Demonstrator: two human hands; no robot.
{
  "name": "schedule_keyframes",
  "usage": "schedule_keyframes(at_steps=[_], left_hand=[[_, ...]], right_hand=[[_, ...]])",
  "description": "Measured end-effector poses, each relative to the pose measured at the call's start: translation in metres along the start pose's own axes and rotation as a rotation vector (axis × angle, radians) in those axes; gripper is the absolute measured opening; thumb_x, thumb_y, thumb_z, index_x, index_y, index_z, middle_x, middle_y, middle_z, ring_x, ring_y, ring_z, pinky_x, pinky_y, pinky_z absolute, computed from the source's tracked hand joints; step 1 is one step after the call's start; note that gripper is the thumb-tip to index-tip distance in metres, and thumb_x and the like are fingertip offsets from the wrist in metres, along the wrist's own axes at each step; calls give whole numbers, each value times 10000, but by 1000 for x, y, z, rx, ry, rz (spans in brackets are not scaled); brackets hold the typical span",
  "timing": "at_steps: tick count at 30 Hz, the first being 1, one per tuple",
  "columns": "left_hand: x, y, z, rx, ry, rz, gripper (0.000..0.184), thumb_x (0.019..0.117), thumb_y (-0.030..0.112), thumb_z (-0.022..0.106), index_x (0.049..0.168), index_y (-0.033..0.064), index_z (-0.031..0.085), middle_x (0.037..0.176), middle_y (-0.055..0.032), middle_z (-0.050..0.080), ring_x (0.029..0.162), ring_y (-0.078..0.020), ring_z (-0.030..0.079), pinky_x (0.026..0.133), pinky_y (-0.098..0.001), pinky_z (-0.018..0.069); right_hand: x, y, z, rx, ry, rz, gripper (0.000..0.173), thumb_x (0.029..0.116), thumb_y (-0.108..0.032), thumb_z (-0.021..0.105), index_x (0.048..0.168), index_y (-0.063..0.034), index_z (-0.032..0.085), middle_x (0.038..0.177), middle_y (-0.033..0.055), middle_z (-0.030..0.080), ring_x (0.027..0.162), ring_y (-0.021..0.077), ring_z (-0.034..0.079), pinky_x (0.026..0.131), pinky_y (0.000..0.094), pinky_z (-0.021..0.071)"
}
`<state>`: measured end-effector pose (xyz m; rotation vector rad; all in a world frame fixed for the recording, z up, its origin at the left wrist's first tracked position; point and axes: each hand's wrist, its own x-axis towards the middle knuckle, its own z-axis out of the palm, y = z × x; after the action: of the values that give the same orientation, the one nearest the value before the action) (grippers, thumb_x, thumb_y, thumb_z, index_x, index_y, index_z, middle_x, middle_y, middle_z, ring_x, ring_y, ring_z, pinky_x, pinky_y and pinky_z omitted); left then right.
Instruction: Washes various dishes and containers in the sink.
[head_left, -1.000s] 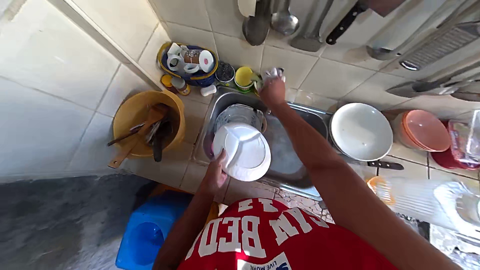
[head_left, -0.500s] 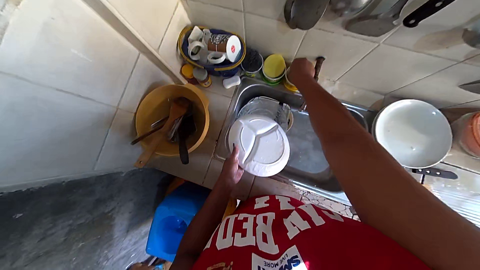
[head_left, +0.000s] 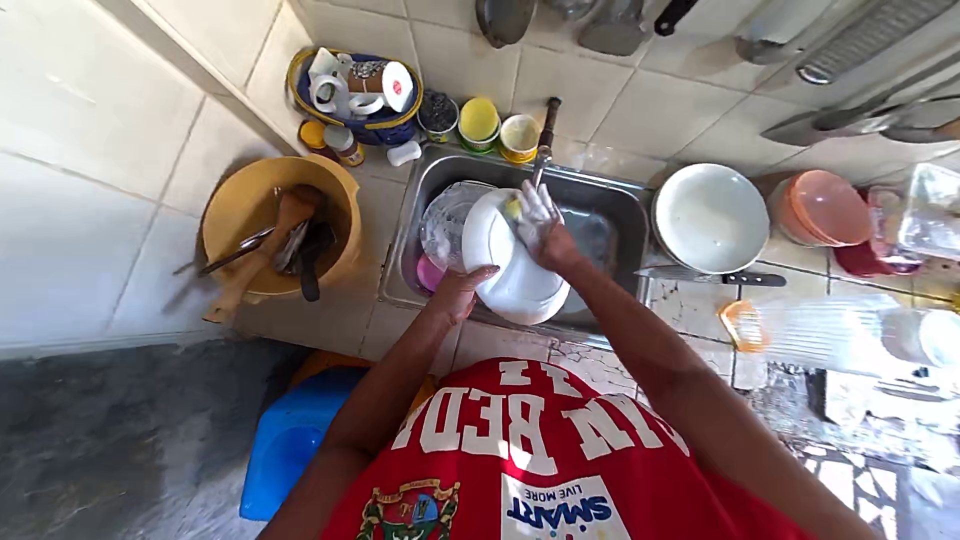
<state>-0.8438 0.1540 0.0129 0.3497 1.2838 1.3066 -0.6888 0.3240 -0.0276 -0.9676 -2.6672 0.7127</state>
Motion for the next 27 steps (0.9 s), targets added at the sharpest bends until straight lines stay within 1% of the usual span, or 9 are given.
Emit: schedule_keyframes(at_steps=[2, 5, 9, 12, 15, 18, 20, 22, 27], left_hand=[[-7, -8, 16, 68, -77, 38, 408, 956, 45, 683, 1336, 34, 536, 1166, -101, 681, 1023, -187, 678, 894, -396, 584], [-16, -5, 34, 107, -184, 37, 387, 929, -25, 675, 1290, 44, 558, 1118, -67, 693, 988, -163, 683, 875, -367, 587], [-24, 0, 52, 265, -344, 34, 491, 840, -101, 680, 1287, 62, 562, 1107, -41, 695, 966, -127, 677, 864, -329, 581], [-32, 2, 65, 354, -370, 18, 486, 854, -94, 695, 1305, 25, 559, 1124, -77, 698, 970, -146, 689, 874, -345, 587], [-40, 5, 74, 377, -362, 20, 479, 852, -76, 675, 1301, 53, 568, 1104, -76, 698, 943, -145, 685, 843, -336, 583], [-31, 5, 73, 361, -367, 26, 448, 885, -50, 685, 1304, 48, 564, 1137, -63, 699, 986, -148, 688, 877, -351, 586], [-31, 8, 73, 402, -388, 65, 403, 857, -75, 692, 1226, 69, 611, 1095, -24, 703, 969, -118, 681, 873, -325, 580], [-34, 12, 73, 468, -428, 81, 445, 866, -82, 681, 1279, 58, 592, 1138, -38, 696, 997, -110, 677, 897, -319, 575], [-33, 13, 73, 394, -422, 96, 494, 883, -92, 671, 1341, 20, 525, 1153, -79, 694, 1004, -146, 692, 904, -346, 587]], right_hand=[[-17, 5, -11, 60, 79, 88, 416, 977, -110, 558, 1348, 73, 608, 1451, 289, 553, 1421, 455, 454, 1208, 582, 319], [-65, -21, -15, 177, 113, -128, 390, 932, -156, 645, 1257, 59, 664, 1309, 284, 644, 1280, 418, 593, 1117, 556, 455], [-81, -28, -35, 168, 143, -401, 448, 1028, -267, 515, 1390, -30, 630, 1434, 184, 612, 1402, 334, 512, 1214, 520, 333], [-73, 14, -46, 84, 325, -125, 420, 963, -173, 606, 1305, 67, 642, 1323, 270, 651, 1294, 414, 594, 1110, 555, 457], [-74, 23, -49, 127, 340, 67, 418, 986, -156, 560, 1308, 103, 617, 1340, 308, 622, 1306, 431, 577, 1112, 557, 450], [-89, -15, -54, 154, 282, -267, 386, 940, -183, 653, 1241, 58, 673, 1235, 255, 689, 1220, 375, 644, 1067, 535, 504], [-84, -37, -64, 111, 252, -534, 379, 982, -236, 580, 1264, -13, 700, 1312, 175, 693, 1329, 337, 591, 1175, 546, 395], [-68, -32, -69, 120, 280, -600, 409, 1030, -244, 465, 1277, -17, 699, 1360, 160, 673, 1391, 346, 536, 1240, 567, 282], [-47, 17, -75, 140, 401, -9, 394, 1000, -136, 527, 1319, 73, 628, 1358, 271, 629, 1325, 392, 577, 1135, 522, 441]])
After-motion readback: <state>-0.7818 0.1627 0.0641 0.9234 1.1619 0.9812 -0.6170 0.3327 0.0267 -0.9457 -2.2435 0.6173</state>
